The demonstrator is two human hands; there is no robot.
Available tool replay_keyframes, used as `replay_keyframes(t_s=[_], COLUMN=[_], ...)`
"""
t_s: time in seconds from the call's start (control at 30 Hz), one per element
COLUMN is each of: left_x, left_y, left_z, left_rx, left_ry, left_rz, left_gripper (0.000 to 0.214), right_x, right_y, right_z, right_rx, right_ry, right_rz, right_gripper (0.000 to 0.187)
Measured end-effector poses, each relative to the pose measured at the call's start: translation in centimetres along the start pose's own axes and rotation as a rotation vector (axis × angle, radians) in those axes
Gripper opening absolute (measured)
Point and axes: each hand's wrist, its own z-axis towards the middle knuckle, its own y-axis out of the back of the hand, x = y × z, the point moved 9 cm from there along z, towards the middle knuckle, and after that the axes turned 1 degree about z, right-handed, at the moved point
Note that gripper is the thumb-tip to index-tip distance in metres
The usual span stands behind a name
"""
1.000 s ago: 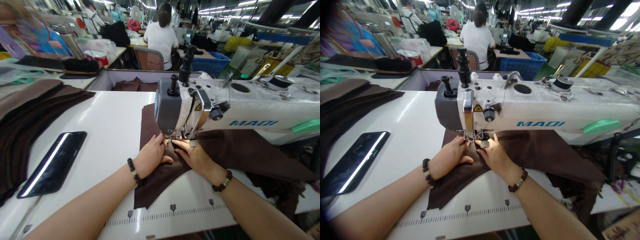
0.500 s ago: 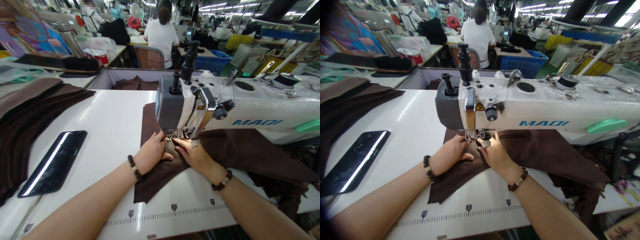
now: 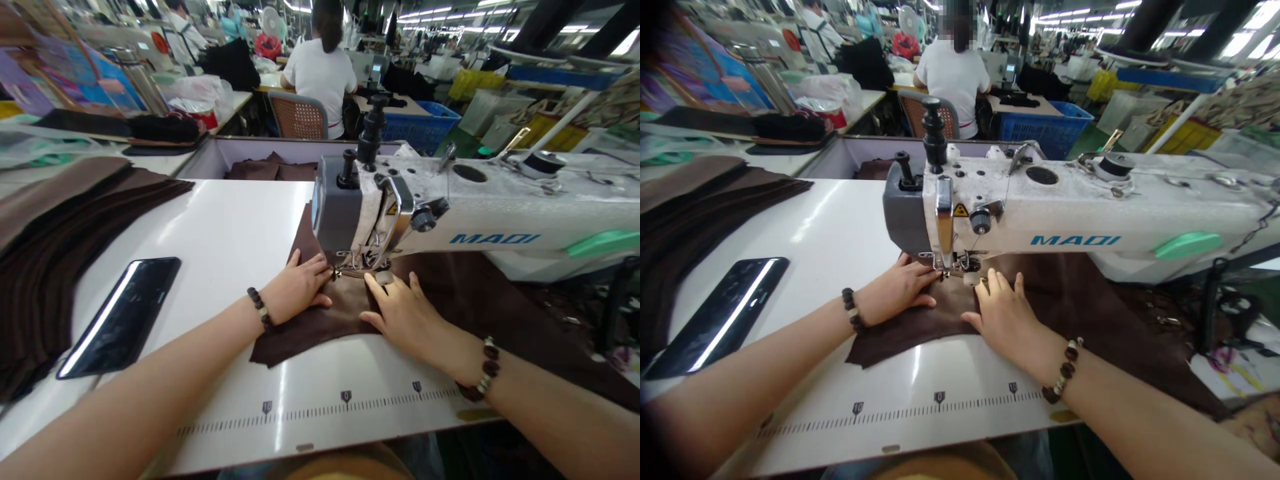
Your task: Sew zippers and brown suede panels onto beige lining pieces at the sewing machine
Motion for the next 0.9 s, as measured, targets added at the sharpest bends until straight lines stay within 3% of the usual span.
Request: replay_keyframes(t_s=[0.1, 0.2, 0.23, 0.27, 0.37, 0.47, 0.6, 0.9], left_x=[0.4, -1.0, -1.7, -2.4, -3.6, -4.0, -4.0, -3.2], left_y=[1.5, 2.1, 2.0, 1.7, 0.6, -0.2, -0.7, -1.7], left_z=[-0.6, -1.2, -1.3, -1.4, -1.6, -1.8, -2.0, -1.9], left_rx=[-0.01, -0.027, -0.033, -0.044, -0.099, -0.162, -0.176, -0.114], left_ry=[-0.021, -0.036, -0.039, -0.035, -0.009, -0.004, -0.032, -0.128], left_rz=[0.007, -0.051, -0.072, -0.085, -0.105, -0.087, -0.065, -0.134], left_gripper=[0.03, 0.023, 0.022, 0.023, 0.029, 0.039, 0.042, 0.038], right_x=[2.1, 5.2, 5.5, 5.3, 3.0, 1.8, 1.7, 3.3], right_y=[2.0, 2.4, 2.6, 2.6, 2.6, -0.3, -2.4, -1.8], right_z=[-1.4, -3.9, -4.0, -3.3, -0.6, -0.3, -0.8, -1.0], right_rx=[0.262, 0.727, 0.753, 0.674, 0.127, -0.101, -0.131, -0.089], right_ry=[0.144, 0.373, 0.404, 0.397, 0.275, 0.192, 0.061, -0.042], right_rz=[0.17, 0.439, 0.467, 0.45, 0.281, 0.201, 0.115, 0.009], right_gripper=[0.05, 0.034, 0.03, 0.028, 0.03, 0.037, 0.04, 0.04])
